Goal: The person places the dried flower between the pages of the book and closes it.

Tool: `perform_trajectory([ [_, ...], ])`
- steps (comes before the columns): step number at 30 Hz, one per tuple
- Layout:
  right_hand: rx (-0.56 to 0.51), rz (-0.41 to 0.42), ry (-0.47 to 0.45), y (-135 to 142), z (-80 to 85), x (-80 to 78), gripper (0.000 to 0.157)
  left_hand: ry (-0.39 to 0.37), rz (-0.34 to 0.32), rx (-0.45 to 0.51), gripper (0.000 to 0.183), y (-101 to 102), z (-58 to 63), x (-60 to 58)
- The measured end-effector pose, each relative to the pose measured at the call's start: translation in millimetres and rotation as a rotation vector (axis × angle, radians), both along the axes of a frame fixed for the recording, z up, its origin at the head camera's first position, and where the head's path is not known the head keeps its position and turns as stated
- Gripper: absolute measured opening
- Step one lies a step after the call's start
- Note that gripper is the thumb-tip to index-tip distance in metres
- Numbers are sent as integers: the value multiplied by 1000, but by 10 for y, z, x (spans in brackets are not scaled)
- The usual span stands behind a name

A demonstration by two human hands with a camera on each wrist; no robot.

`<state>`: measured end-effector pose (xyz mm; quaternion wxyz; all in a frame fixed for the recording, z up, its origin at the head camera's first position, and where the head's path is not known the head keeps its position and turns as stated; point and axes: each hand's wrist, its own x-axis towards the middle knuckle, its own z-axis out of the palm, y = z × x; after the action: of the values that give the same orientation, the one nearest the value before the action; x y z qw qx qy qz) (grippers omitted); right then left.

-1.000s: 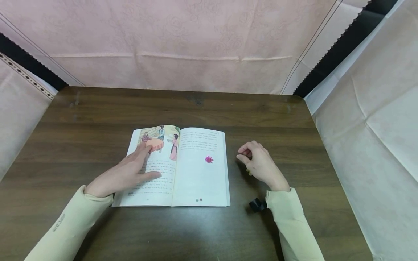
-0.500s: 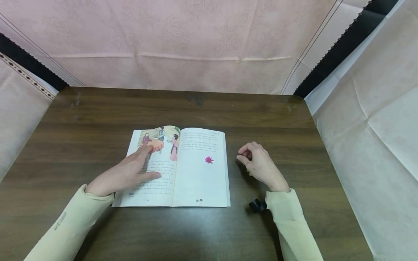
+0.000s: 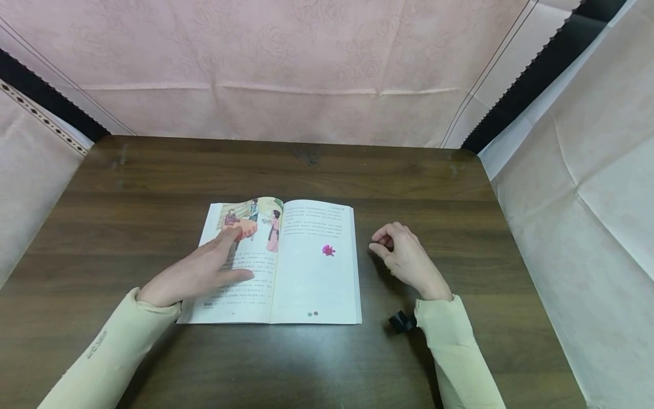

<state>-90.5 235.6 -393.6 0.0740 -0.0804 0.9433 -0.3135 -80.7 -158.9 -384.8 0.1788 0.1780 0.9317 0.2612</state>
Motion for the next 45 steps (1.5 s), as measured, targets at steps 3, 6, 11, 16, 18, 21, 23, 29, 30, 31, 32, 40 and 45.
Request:
perform_trajectory([
  [3,2,-3,-5,-3,4,-2,15,10,1,5,100,8,4,-1],
  [6,2,-1,-2,-6,8,-5,15,14,6,5,99,12,8,-3],
  [11,5,7,5,-4,3,-9,15,6,11,-2,99,16,19,-9],
  [16,5,5,6,-1,4,-7,15,-23,7,3,105,19,24,-6],
  [18,5,2,4,2,5,-4,15,-32,6,5,107,18,25,-4],
  [21,6,-2,0,5,5,4,16,-36,12,2,110,19,23,1],
  [23,6,-4,-1,9,3,10,16,-34,20,3,110,20,23,7],
  [29,3,-8,-2,20,-7,25,15,11,22,34,107,43,46,38],
  [30,3,-8,-1,22,-8,27,15,19,23,45,105,49,52,44],
  [31,3,-7,0,25,-8,29,15,15,30,55,105,56,62,53],
  [32,3,-7,3,29,-9,30,15,8,37,66,105,64,73,62],
  [40,7,-6,24,61,-4,38,15,24,16,87,87,100,115,99],
  [45,10,-8,34,74,-2,37,14,65,-16,89,64,104,119,104],
])
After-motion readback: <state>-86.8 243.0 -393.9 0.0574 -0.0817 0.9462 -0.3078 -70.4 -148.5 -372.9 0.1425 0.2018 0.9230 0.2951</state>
